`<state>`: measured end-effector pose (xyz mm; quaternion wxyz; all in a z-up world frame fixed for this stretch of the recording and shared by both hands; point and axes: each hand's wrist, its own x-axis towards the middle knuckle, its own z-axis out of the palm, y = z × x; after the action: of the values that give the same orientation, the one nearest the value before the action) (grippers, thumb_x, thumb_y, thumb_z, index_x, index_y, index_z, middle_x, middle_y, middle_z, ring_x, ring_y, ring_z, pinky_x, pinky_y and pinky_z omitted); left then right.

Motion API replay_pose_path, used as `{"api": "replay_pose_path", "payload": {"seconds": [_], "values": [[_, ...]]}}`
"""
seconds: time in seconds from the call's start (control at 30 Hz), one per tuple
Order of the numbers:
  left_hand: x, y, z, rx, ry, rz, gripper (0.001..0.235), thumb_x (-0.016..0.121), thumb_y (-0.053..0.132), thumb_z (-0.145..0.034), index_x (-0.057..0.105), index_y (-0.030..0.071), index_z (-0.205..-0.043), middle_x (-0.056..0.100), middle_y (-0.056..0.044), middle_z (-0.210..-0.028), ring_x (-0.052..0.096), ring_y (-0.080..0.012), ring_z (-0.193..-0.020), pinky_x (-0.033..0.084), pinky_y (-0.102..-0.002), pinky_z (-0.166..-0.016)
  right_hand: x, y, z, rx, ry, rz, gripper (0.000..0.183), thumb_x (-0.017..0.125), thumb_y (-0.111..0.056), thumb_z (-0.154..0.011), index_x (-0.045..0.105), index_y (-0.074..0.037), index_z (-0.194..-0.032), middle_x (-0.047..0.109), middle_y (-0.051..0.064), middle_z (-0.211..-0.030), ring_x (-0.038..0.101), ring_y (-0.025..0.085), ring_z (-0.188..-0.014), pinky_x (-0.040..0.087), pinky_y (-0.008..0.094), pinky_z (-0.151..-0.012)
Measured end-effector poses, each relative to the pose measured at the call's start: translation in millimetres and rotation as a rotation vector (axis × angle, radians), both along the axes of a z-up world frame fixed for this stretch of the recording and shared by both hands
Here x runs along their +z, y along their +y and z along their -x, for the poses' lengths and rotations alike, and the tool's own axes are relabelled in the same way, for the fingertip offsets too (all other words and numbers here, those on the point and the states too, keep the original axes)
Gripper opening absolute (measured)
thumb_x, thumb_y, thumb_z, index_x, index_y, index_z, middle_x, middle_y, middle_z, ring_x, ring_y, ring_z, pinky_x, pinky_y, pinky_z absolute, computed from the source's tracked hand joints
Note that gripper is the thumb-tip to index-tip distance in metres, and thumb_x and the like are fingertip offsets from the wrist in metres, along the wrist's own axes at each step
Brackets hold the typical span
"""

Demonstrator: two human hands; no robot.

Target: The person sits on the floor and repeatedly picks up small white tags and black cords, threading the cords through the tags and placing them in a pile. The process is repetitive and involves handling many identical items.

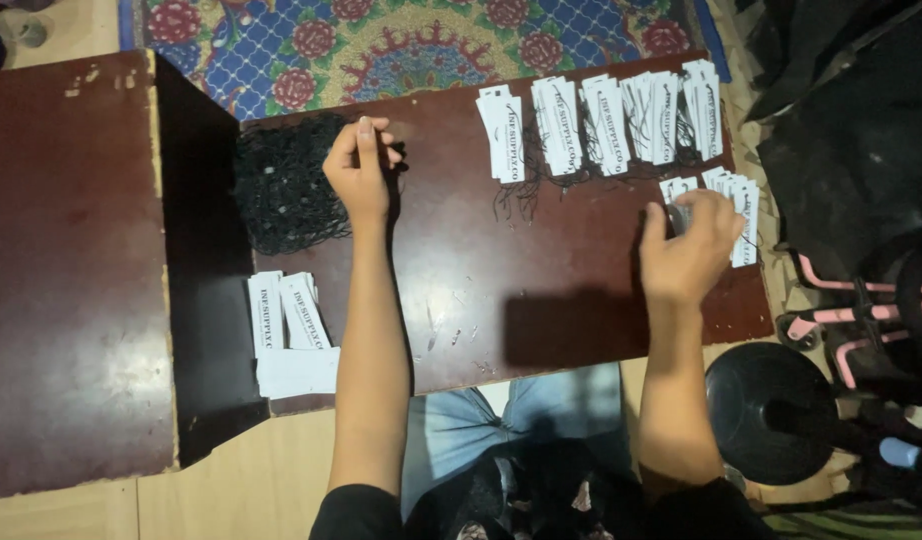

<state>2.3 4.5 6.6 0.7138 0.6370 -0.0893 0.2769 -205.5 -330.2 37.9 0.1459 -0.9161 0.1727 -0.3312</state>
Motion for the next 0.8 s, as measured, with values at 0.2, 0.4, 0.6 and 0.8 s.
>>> {"api": "replay_pose_path", "payload": {"seconds": [0.2, 0.4, 0.6, 0.8], "values": [[15.1, 13.5, 5.2, 0.413, -0.038, 0.001, 0.041, 0.058, 0.022, -0.105, 0.074, 0.006, -0.072, 0.06, -0.004, -0.052, 0.051, -0.0086, -0.037, 0.044, -0.02, -0.039, 3.3, 101.3, -46.2, 0.497, 0.078, -0.115, 0.022, 0.081, -0.012, -0.088, 0.074, -0.006, -0.108, 0.073, 0.017, -0.104, 0.068, 0.037, -0.109, 0.053, 0.048, -0.095], [19.1, 12.1, 5.7, 0.501, 0.022, 0.014, 0.046, 0.055, 0.028, -0.106, 0.07, 0.005, -0.069, 0.056, -0.007, -0.048, 0.047, -0.0098, -0.038, 0.041, -0.019, -0.041, -19.5, 182.5, -101.9, 0.843, 0.137, -0.146, 0.024, 0.073, -0.007, -0.09, 0.072, -0.004, -0.115, 0.069, 0.017, -0.099, 0.07, 0.036, -0.097, 0.058, 0.042, -0.084], [19.8, 12.2, 5.7, 0.496, 0.003, 0.012, 0.048, 0.054, 0.028, -0.107, 0.071, 0.004, -0.069, 0.057, -0.008, -0.048, 0.048, -0.0103, -0.038, 0.041, -0.02, -0.041, -14.6, 225.9, -143.3, 0.723, 0.163, -0.078, 0.015, 0.067, -0.019, -0.097, 0.072, -0.013, -0.11, 0.062, 0.006, -0.084, 0.069, 0.028, -0.07, 0.056, 0.039, -0.061], [20.5, 9.6, 7.7, 0.445, -0.008, 0.043, 0.046, 0.053, 0.025, -0.107, 0.07, 0.004, -0.069, 0.056, -0.009, -0.049, 0.048, -0.01, -0.04, 0.041, -0.02, -0.044, -22.7, 232.6, -152.3, 0.722, 0.088, 0.035, 0.012, 0.067, -0.027, -0.097, 0.072, -0.016, -0.097, 0.055, -0.001, -0.076, 0.067, 0.023, -0.059, 0.052, 0.035, -0.051]]}}
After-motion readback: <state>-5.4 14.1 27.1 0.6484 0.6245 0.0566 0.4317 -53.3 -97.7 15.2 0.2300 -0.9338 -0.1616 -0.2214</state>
